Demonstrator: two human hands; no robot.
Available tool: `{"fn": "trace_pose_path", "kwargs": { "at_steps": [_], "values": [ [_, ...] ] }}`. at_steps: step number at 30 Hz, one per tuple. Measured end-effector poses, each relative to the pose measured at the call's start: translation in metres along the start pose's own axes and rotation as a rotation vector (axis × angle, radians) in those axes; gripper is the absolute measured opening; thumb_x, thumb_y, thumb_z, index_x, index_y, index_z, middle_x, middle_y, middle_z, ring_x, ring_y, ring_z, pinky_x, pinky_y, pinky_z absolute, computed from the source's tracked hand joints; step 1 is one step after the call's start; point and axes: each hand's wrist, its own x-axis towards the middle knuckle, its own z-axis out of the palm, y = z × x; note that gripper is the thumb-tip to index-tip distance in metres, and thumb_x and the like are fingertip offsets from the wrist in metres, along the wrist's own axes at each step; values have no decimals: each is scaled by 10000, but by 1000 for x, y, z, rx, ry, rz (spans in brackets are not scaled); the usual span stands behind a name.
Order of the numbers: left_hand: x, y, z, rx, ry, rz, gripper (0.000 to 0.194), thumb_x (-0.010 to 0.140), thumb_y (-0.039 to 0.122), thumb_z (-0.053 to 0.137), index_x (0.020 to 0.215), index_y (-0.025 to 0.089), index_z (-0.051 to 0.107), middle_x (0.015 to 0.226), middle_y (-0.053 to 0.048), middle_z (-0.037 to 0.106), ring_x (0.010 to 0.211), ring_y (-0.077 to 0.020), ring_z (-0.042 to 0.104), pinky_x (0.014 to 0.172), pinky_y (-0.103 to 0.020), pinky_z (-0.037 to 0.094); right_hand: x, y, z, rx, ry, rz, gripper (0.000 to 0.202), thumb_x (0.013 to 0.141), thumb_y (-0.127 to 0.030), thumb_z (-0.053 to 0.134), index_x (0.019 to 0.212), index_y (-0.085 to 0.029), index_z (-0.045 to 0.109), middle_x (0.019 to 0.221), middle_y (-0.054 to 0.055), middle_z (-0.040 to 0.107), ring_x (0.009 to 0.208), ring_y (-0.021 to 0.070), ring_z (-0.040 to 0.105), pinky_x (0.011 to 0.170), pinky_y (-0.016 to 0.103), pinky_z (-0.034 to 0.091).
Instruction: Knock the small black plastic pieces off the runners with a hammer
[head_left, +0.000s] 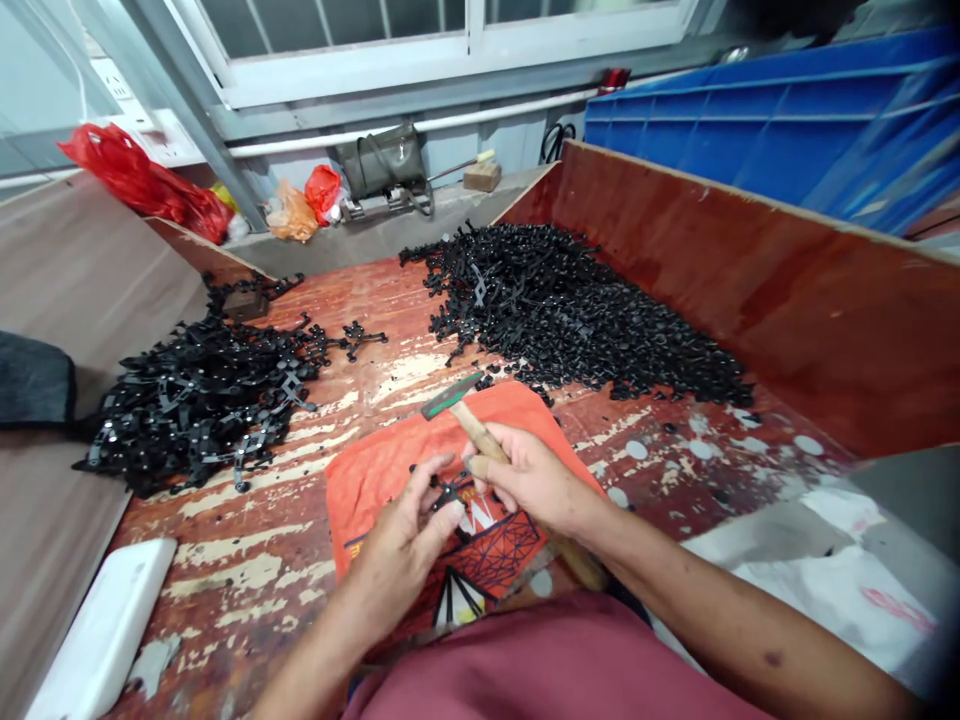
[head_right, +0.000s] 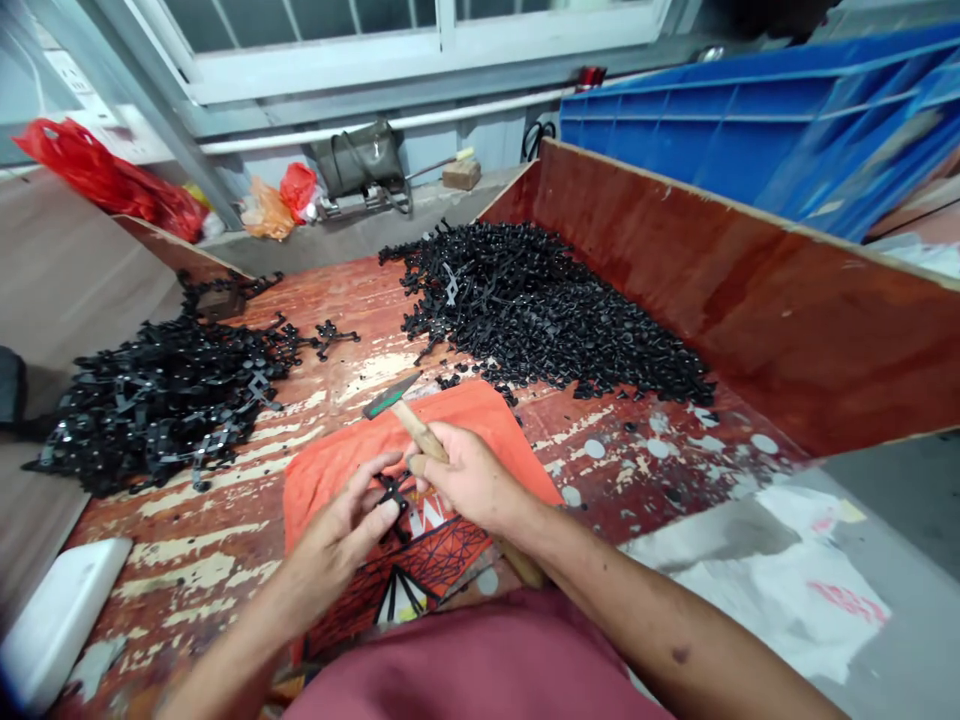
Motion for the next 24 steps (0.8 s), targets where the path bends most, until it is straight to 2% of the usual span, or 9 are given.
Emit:
{"fn": "trace_pose_path", "kwargs": {
  "at_steps": [1, 3, 5, 8, 11, 14, 17, 19, 24],
  "values": [
    [-3, 5, -12, 223, 35, 55, 476, 889, 393, 576, 1351, 283, 545, 1013, -80, 709, 910, -262, 691, 854, -445, 548, 0, -3, -4, -28, -11, 10, 150, 817, -299, 625, 896, -195, 552, 608, -64, 560, 393, 58, 382, 384, 188, 290],
    [-10, 18, -35, 607, 310, 190, 421, 899, 381, 554, 1302, 268, 600, 1148, -113, 666, 1056, -312, 639, 958, -520, 484, 1, -10, -9, -84, -38, 35, 138, 819, -279, 630, 905, -199, 557, 602, -67, 549, 407, 62, 382, 396, 191, 286],
    [-13, 32, -45, 749, 371, 300, 414, 908, 351, 538, 1307, 252, 581, 1266, -121, 607, 1149, -316, 592, 1011, -519, 451, 2, -16, -10, -140, -84, 45, 122, 816, -248, 630, 906, -201, 561, 603, -70, 544, 427, 66, 391, 412, 195, 287],
    [-11, 42, -35, 612, 160, 340, 429, 918, 289, 528, 1342, 247, 490, 1357, -106, 561, 1265, -263, 532, 1058, -438, 441, 4, -19, -4, -196, -135, 6, 90, 814, -207, 613, 885, -198, 559, 603, -73, 529, 462, 74, 412, 441, 200, 298],
    [-3, 34, -18, 409, 56, 209, 408, 940, 282, 498, 1338, 219, 437, 1322, -121, 587, 1242, -246, 548, 1041, -431, 453, 3, -16, 6, -137, -94, -38, 68, 829, -212, 584, 883, -201, 544, 645, -61, 553, 468, 77, 417, 461, 211, 324],
    [1, 20, -13, 280, -65, 93, 285, 969, 366, 449, 1169, 202, 570, 1108, -99, 655, 1060, -247, 606, 941, -427, 510, 0, -11, 13, -75, -28, -88, 87, 819, -192, 568, 886, -213, 518, 674, -61, 551, 485, 82, 419, 493, 220, 351],
    [1, 15, -16, 5, -233, -49, 366, 976, 476, 407, 1055, 207, 643, 1019, -73, 634, 957, -222, 596, 779, -352, 574, -5, -6, 19, -197, -33, -115, 54, 826, -183, 557, 849, -216, 520, 671, -59, 511, 560, 101, 449, 523, 221, 339],
    [0, 17, -17, -149, -236, -137, 361, 941, 501, 481, 1112, 220, 629, 1033, -59, 608, 943, -207, 581, 706, -307, 581, -8, -4, 24, -326, -17, -132, 47, 840, -193, 558, 813, -214, 527, 684, -51, 499, 601, 108, 450, 524, 224, 305],
    [-5, 22, -15, -228, -120, -236, 411, 825, 487, 664, 1117, 202, 614, 831, -1, 564, 703, -129, 529, 563, -215, 502, -11, -2, 30, -509, 28, -170, 107, 845, -203, 591, 772, -214, 514, 663, -55, 499, 582, 103, 408, 519, 236, 253]
  ]
}}
